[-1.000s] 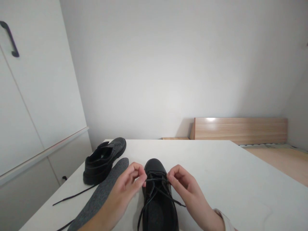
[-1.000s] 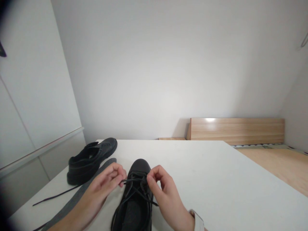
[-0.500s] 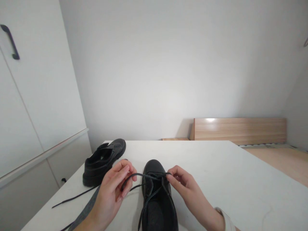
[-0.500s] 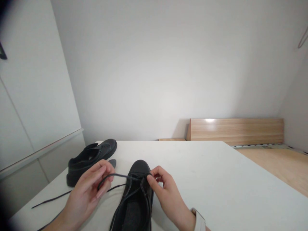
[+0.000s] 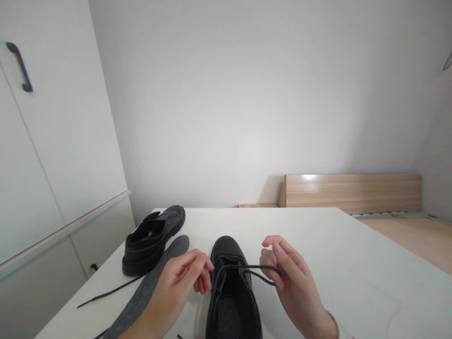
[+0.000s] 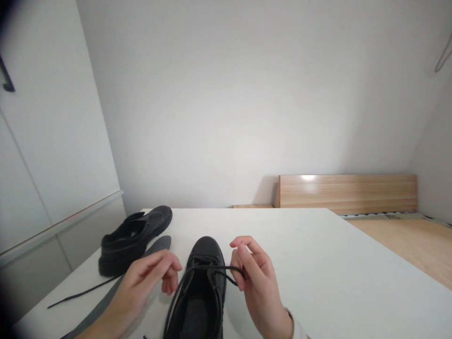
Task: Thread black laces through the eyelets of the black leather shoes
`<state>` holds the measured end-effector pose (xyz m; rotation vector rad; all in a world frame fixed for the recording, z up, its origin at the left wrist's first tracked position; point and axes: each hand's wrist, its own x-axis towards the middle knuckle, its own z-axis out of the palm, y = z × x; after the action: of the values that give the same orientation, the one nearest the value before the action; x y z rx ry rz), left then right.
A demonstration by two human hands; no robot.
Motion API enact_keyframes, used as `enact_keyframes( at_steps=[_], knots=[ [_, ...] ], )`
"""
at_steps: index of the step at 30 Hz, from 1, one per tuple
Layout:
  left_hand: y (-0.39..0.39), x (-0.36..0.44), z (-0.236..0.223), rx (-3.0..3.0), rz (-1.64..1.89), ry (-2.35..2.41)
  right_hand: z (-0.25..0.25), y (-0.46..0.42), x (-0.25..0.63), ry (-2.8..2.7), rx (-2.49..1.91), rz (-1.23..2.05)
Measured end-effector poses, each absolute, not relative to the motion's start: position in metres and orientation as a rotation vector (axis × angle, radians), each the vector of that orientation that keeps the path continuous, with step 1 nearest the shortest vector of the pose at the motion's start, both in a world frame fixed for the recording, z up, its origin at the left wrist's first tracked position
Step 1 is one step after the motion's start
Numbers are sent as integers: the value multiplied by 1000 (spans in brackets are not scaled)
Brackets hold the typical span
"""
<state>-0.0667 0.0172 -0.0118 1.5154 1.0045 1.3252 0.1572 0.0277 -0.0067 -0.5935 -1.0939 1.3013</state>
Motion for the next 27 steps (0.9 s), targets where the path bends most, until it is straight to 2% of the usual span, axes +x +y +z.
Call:
enact_keyframes(
  at_steps=[7, 11, 18, 27],
  knots=[
    [30, -62, -30, 1630, 1261, 1260, 2, 24, 163, -890, -456, 1443],
    [30, -62, -27, 1716, 1299, 1247, -3, 31, 163, -1024, -559, 1422],
    [24, -58, -18, 1824, 1344, 1273, -26, 46, 155, -1456, -1024, 1171],
    [19, -56, -15, 1784, 1325, 1236, -28, 42, 151, -1583, -1059, 1005]
  ],
)
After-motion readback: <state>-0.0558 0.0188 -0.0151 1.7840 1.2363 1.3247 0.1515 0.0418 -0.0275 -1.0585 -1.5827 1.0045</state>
